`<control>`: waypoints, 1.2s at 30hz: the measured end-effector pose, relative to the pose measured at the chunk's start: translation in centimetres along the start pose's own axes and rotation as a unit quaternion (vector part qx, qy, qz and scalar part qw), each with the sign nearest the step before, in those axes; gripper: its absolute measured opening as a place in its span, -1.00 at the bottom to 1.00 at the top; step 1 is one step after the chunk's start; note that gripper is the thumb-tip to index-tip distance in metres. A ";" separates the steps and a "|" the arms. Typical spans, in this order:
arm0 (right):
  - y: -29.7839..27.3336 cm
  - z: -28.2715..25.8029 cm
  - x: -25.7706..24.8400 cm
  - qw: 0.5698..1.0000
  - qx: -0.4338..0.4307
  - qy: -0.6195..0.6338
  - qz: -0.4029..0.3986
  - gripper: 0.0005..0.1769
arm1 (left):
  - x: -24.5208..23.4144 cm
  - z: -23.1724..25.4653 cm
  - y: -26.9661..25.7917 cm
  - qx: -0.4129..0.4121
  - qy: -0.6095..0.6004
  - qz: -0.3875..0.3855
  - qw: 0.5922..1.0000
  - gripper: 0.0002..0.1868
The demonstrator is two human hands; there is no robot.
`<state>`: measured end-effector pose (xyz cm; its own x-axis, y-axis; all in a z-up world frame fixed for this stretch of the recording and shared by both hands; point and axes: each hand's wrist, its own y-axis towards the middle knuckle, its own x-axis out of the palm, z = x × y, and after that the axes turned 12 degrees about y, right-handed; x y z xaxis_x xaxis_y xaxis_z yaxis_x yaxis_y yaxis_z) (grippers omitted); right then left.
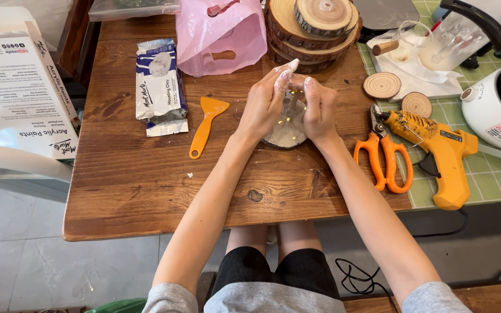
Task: Sculpting a miniature scene on a wooden base using molding clay.
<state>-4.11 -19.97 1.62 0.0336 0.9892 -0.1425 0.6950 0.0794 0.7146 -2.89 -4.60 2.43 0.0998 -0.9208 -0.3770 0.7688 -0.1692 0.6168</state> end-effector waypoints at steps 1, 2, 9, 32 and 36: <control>0.0 0.1 0.0 1.000 0.000 0.000 -0.001 -0.47 | 0.0 0.0 0.0 0.000 0.000 0.001 1.000 -0.56; 0.0 0.2 -0.1 1.000 0.002 0.008 0.004 -0.46 | 0.1 0.0 0.1 0.002 0.008 -0.001 1.000 -0.56; 0.0 2.8 -0.6 0.999 -0.003 0.031 0.022 -0.45 | 1.1 -3.2 0.2 0.046 0.020 0.031 0.998 -0.57; -5.2 -8.5 7.0 0.981 -0.124 0.045 -0.139 -0.52 | -18.5 -3.1 -11.6 -0.185 0.476 0.092 0.855 -0.83; -5.0 -11.0 8.6 0.982 -0.055 0.053 -0.174 -0.59 | -17.2 -3.5 -11.9 -0.094 0.528 0.094 0.839 -0.80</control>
<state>-15.19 -10.45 4.41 -0.2705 0.9067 -0.3236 0.5694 0.4217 0.7057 -11.49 14.51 -0.83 0.6580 -0.0845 -0.7483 0.7529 0.0946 0.6513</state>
